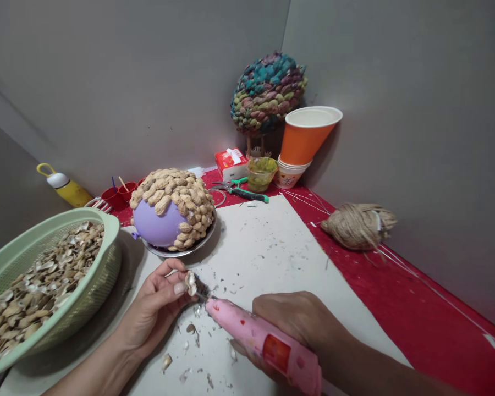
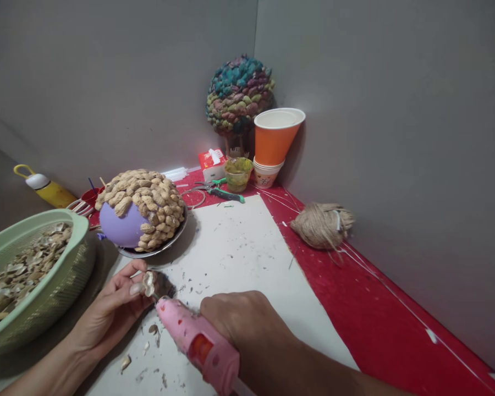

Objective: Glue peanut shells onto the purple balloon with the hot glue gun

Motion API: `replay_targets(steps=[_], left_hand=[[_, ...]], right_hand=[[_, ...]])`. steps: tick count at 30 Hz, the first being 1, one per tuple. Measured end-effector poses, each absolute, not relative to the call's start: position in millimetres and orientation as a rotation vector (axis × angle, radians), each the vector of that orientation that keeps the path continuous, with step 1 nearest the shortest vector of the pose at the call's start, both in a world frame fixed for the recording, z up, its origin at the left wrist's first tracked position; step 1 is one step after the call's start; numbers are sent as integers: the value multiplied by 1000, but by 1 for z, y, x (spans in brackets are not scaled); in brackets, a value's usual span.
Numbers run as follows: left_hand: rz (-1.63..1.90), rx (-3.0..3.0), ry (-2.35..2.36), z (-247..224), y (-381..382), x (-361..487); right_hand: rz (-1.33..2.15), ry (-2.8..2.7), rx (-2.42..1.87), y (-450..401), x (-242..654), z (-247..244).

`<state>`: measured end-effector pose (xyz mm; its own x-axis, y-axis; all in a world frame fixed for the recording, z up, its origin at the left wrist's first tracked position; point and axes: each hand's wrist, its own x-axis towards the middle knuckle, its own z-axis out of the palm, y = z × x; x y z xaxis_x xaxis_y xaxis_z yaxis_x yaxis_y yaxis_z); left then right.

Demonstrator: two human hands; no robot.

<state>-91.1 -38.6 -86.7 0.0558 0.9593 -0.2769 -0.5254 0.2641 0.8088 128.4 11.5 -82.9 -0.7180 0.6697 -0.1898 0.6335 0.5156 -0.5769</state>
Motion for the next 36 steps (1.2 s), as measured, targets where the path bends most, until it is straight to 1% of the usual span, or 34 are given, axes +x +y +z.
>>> replay_targets(steps=[5, 10, 14, 20, 26, 32, 36], left_hand=[[1239, 583, 934, -87, -39, -91], [1241, 597, 923, -88, -39, -90], [1243, 603, 952, -88, -40, -90], [1232, 609, 972, -87, -40, -89], [1233, 603, 951, -88, -39, -88], [1237, 587, 954, -87, -40, -90], [1256, 586, 932, -83, -42, -91]], right_hand=[[884, -2851, -1179, 11, 129, -76], [881, -2756, -1115, 7, 130, -80], [934, -2763, -1156, 8, 129, -82], [820, -2801, -1192, 8, 126, -82], [914, -2731, -1153, 8, 128, -90], [940, -2738, -1171, 10, 130, -85], [807, -2778, -1086, 10, 131, -87]])
